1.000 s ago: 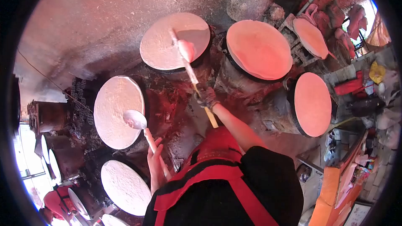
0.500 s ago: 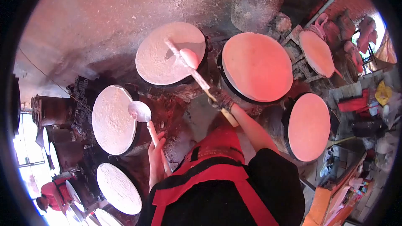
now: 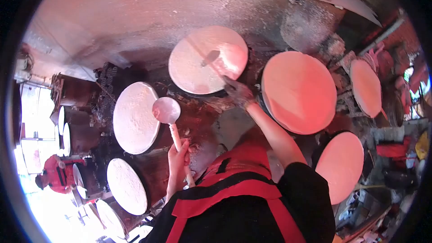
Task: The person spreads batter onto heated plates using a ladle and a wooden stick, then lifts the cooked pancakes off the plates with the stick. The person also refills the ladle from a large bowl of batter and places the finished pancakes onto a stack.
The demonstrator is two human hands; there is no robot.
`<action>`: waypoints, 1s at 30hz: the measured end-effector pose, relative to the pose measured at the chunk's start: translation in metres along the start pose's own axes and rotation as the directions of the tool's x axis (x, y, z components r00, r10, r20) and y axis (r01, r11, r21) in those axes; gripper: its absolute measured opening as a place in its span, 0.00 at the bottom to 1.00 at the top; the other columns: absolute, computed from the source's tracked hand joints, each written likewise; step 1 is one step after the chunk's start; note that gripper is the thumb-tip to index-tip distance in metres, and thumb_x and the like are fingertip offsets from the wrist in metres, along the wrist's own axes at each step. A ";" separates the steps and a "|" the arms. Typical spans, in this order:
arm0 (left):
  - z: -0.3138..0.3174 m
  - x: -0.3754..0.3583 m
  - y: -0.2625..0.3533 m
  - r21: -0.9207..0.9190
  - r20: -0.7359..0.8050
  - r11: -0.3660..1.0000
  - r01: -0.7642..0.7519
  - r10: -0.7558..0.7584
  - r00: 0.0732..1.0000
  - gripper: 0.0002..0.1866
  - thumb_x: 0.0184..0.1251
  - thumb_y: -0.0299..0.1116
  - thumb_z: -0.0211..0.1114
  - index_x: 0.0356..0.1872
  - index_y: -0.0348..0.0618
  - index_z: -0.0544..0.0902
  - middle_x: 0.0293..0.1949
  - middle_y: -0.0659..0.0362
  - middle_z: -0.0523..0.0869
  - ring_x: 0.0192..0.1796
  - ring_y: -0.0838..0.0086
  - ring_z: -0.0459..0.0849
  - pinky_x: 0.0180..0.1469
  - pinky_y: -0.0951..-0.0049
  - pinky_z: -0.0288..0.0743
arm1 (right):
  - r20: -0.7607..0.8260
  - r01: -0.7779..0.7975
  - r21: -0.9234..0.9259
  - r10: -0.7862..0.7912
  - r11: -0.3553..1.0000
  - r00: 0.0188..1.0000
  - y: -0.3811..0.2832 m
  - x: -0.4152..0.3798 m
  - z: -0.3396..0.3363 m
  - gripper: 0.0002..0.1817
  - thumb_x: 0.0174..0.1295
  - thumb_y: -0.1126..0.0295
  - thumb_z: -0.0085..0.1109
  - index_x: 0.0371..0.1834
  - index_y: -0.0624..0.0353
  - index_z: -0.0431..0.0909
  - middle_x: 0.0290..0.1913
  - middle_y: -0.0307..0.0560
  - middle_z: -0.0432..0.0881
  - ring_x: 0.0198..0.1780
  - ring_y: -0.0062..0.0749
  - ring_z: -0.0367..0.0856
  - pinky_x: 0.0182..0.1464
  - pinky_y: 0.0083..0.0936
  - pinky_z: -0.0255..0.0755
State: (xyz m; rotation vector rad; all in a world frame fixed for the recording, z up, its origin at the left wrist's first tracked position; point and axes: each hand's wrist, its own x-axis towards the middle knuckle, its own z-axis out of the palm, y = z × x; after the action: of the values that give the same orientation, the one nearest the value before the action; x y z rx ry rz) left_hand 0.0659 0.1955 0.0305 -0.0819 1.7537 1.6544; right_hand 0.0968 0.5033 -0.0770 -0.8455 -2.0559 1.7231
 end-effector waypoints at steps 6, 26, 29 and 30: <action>-0.007 0.011 0.008 -0.072 0.042 0.996 0.061 -0.058 0.997 0.05 0.65 0.36 0.55 0.33 0.48 0.73 0.17 0.70 0.70 0.13 0.88 0.64 0.12 0.85 0.55 | 0.626 -0.655 0.745 -0.471 0.127 0.622 0.045 0.006 0.009 0.20 0.67 0.64 0.39 0.60 0.55 0.67 0.26 0.38 0.74 0.16 0.16 0.62 0.17 0.14 0.61; -0.033 0.057 -0.010 -0.045 0.102 0.999 0.009 -0.004 0.995 0.10 0.63 0.37 0.56 0.34 0.42 0.68 0.22 0.65 0.71 0.18 0.84 0.68 0.17 0.81 0.62 | 0.251 -0.212 0.247 0.149 0.945 0.956 0.042 -0.021 -0.001 0.21 0.68 0.51 0.29 0.41 0.52 0.72 0.14 0.35 0.66 0.09 0.20 0.60 0.10 0.20 0.60; -0.033 0.070 -0.010 0.000 0.138 1.000 0.026 -0.026 0.990 0.09 0.63 0.37 0.55 0.32 0.43 0.69 0.20 0.65 0.71 0.18 0.83 0.68 0.16 0.80 0.63 | 0.226 -0.238 0.261 0.181 0.935 0.957 0.041 -0.029 -0.005 0.22 0.68 0.50 0.29 0.38 0.52 0.72 0.13 0.35 0.65 0.09 0.21 0.61 0.10 0.21 0.61; -0.032 0.082 -0.012 0.005 0.154 1.000 0.021 -0.022 0.988 0.09 0.63 0.37 0.55 0.31 0.43 0.69 0.19 0.65 0.71 0.17 0.82 0.68 0.16 0.80 0.63 | 0.231 -0.251 0.277 0.189 0.928 0.954 0.041 -0.033 -0.005 0.23 0.68 0.50 0.29 0.37 0.52 0.72 0.13 0.35 0.65 0.09 0.21 0.61 0.10 0.21 0.61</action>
State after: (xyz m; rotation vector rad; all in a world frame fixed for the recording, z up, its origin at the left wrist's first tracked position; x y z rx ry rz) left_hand -0.0032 0.1989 -0.0252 0.0278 1.6335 1.5985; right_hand 0.1345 0.4907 -0.1116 -0.8602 -1.7948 2.2602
